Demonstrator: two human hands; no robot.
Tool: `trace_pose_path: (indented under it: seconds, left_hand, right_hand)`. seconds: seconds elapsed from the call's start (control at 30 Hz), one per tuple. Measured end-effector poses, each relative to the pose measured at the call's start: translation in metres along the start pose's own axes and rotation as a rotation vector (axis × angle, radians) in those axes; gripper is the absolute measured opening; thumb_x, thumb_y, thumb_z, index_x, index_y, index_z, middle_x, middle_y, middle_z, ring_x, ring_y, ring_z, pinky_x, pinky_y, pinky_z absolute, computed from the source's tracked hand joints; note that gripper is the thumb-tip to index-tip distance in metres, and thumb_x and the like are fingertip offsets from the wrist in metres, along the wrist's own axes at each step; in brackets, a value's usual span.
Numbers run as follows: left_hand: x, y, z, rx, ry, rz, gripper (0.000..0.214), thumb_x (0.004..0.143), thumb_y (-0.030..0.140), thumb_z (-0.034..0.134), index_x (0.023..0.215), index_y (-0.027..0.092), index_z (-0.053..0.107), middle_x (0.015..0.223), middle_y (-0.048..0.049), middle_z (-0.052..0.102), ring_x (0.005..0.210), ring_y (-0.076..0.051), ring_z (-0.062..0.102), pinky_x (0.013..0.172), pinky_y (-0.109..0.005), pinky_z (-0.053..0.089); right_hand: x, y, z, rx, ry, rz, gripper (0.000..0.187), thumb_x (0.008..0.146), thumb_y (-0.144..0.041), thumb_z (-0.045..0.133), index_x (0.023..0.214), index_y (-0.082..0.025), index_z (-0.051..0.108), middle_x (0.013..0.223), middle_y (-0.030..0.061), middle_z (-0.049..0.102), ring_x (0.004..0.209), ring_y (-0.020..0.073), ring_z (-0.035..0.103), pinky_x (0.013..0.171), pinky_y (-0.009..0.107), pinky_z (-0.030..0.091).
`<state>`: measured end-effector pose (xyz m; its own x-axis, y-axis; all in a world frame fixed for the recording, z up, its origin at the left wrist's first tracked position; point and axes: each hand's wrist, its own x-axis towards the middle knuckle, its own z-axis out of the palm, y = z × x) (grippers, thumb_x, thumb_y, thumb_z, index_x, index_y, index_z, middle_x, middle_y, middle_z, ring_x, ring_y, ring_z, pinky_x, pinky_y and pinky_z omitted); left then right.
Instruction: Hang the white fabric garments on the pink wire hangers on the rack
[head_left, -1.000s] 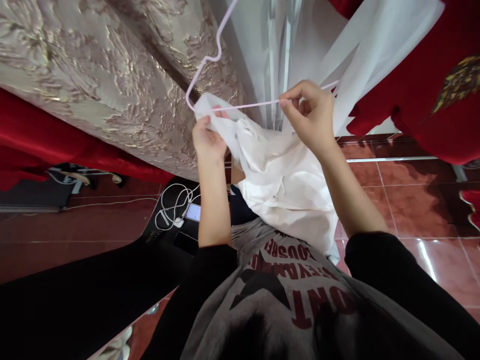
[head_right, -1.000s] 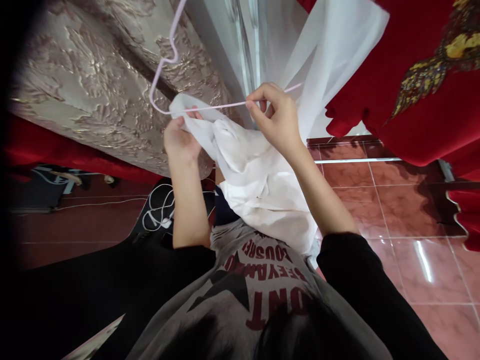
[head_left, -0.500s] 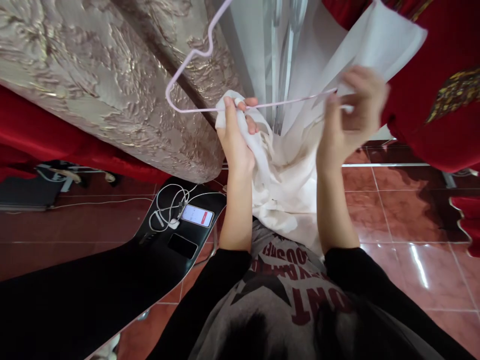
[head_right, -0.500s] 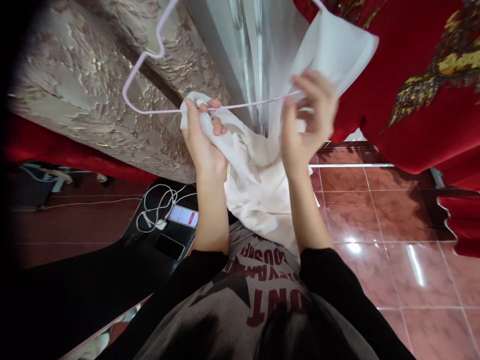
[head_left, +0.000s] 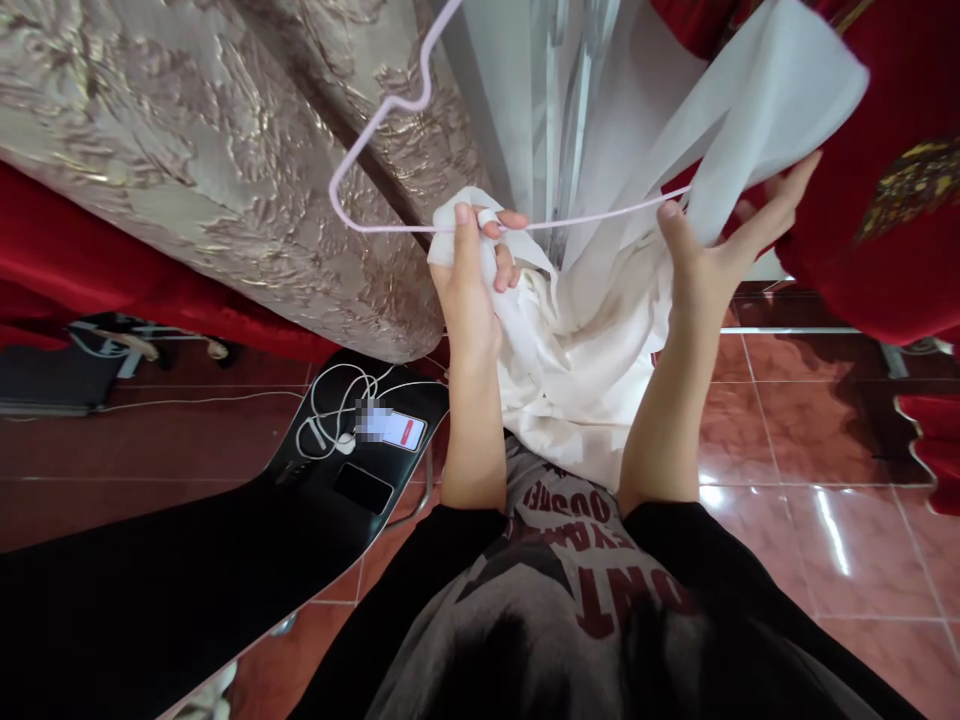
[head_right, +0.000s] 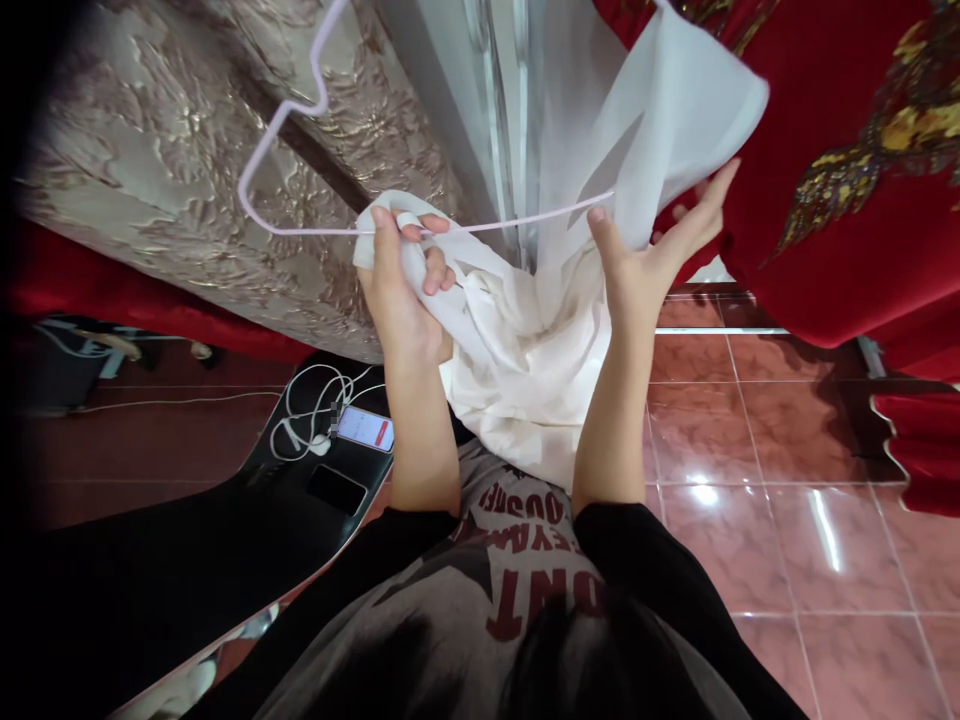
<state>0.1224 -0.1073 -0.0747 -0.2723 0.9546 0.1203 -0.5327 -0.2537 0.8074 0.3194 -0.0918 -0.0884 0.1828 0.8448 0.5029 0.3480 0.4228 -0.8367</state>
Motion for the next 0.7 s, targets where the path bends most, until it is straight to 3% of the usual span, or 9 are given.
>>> trace_pose_path:
  seconds: [0.2, 0.37, 0.53, 0.7]
  left_hand:
    - [0.006, -0.006, -0.003, -0.066, -0.01, 0.011, 0.041, 0.108, 0.046, 0.055, 0.076, 0.019, 0.057, 0.088, -0.003, 0.07, 0.041, -0.007, 0.035, 0.045, -0.024, 0.033]
    - [0.008, -0.009, -0.006, -0.112, -0.081, 0.048, 0.042, 0.11, 0.043, 0.053, 0.075, 0.019, 0.057, 0.085, -0.0028, 0.069, 0.041, -0.008, 0.032, 0.045, -0.027, 0.029]
    - [0.008, -0.009, -0.007, -0.069, -0.091, 0.069, 0.042, 0.105, 0.051, 0.059, 0.075, 0.022, 0.058, 0.086, -0.0031, 0.069, 0.042, -0.01, 0.03, 0.045, -0.028, 0.029]
    - [0.01, -0.012, -0.009, -0.047, -0.102, 0.093, 0.049, 0.096, 0.067, 0.062, 0.073, 0.023, 0.06, 0.09, -0.0057, 0.07, 0.041, -0.01, 0.032, 0.045, -0.029, 0.031]
  right_hand:
    - [-0.003, 0.001, -0.004, 0.019, 0.171, -0.005, 0.031, 0.09, -0.051, 0.066, 0.113, -0.029, 0.063, 0.1, 0.0045, 0.06, 0.112, 0.0215, 0.061, 0.09, 0.037, 0.058]
    - [-0.003, 0.0, 0.004, 0.137, 0.498, -0.138, 0.014, 0.085, -0.032, 0.07, 0.09, -0.02, 0.064, 0.086, 0.0009, 0.058, 0.087, 0.0118, 0.06, 0.085, 0.03, 0.054]
    - [-0.001, -0.009, -0.002, 0.31, 0.307, -0.072, 0.007, 0.082, -0.019, 0.065, 0.088, -0.014, 0.065, 0.074, -0.0014, 0.058, 0.063, 0.0073, 0.055, 0.067, 0.025, 0.047]
    - [0.004, -0.015, -0.005, 0.352, 0.346, 0.074, 0.008, 0.084, -0.019, 0.059, 0.089, -0.015, 0.064, 0.066, -0.0035, 0.051, 0.048, 0.0038, 0.037, 0.045, 0.022, 0.027]
